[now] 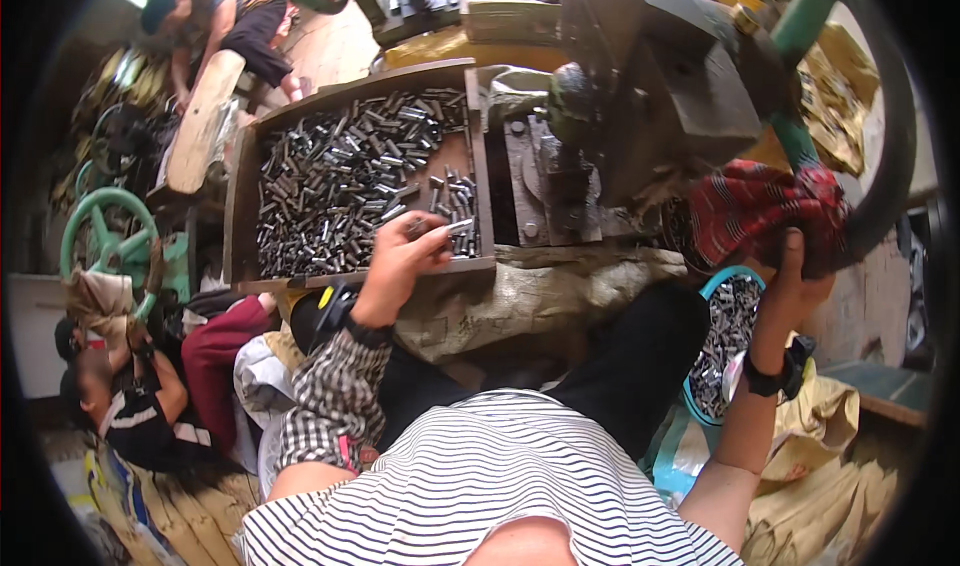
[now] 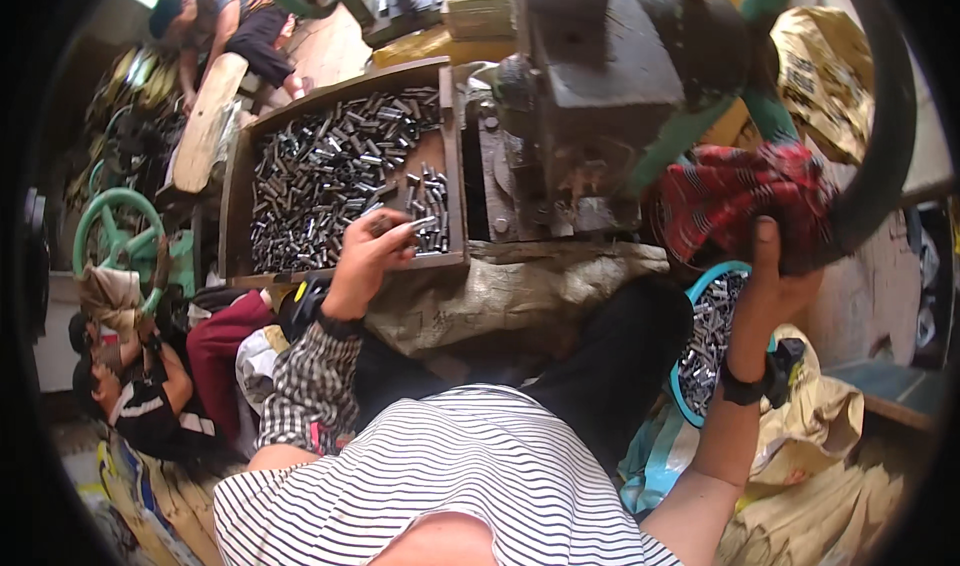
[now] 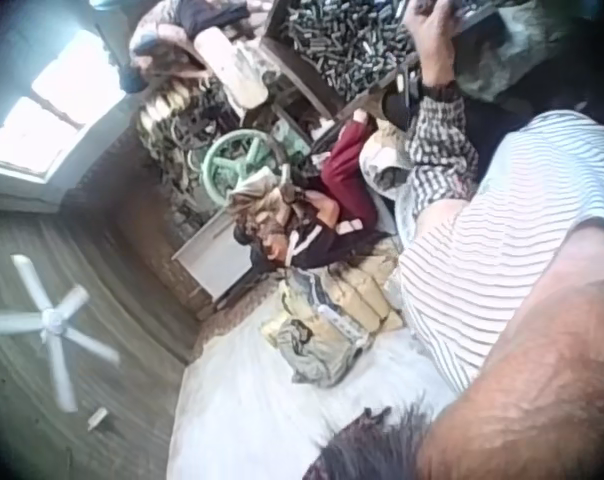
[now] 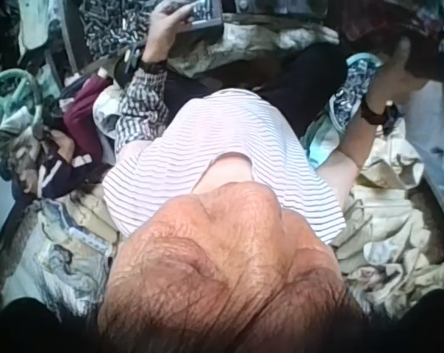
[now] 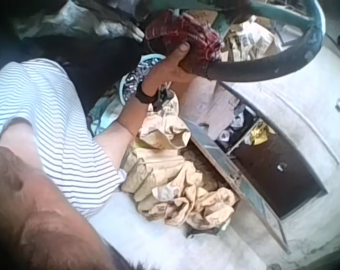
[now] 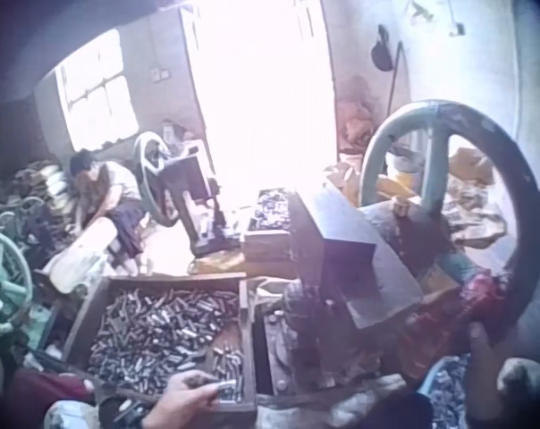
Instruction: The person is manually assembling small metal components by fitting pins into cylindrical metal pieces and placing them in a press.
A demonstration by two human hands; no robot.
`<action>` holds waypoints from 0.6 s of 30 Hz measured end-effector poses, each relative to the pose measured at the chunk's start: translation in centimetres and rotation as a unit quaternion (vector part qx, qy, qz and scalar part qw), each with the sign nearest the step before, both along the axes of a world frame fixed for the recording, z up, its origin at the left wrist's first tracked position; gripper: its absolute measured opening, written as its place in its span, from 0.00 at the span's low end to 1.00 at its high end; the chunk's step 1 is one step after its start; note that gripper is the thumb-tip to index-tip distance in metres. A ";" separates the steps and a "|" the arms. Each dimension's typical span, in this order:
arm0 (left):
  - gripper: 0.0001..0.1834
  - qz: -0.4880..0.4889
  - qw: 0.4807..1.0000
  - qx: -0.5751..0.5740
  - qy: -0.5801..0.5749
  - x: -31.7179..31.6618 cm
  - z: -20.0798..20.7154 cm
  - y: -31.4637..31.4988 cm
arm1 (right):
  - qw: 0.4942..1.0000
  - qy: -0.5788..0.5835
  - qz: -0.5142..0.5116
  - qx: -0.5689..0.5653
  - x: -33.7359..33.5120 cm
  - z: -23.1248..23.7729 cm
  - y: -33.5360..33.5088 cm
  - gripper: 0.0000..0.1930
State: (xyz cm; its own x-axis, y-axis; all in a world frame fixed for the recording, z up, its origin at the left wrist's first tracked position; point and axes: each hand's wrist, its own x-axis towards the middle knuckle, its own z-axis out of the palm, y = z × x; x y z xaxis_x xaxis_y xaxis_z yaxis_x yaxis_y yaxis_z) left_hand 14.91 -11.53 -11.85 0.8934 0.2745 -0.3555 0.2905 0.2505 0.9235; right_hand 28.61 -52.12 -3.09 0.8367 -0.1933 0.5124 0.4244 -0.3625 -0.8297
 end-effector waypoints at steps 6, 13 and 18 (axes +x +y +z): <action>0.11 -0.001 0.998 -0.049 -0.043 6.2 -2.1 -1.4 | 0.992 -0.078 -0.053 0.082 1.3 -1.3 0.2 0.19; 0.10 -0.018 0.997 -0.043 -0.067 12.3 -3.9 -1.6 | 0.992 -0.007 -0.091 -0.084 1.0 6.8 -0.5 0.19; 0.08 -0.049 0.996 -0.046 -0.064 14.1 -5.5 -1.9 | 0.986 -0.006 0.022 -0.168 3.7 12.8 0.3 0.19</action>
State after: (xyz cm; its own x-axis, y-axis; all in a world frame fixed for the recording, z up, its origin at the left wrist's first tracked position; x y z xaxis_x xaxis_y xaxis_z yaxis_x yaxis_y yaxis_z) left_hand 28.98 -13.47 -17.30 0.9536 0.1556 -0.2576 0.2000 0.3121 0.9288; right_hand 32.29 -51.83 9.69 0.8344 0.0252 0.5506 0.4542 -0.5973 -0.6610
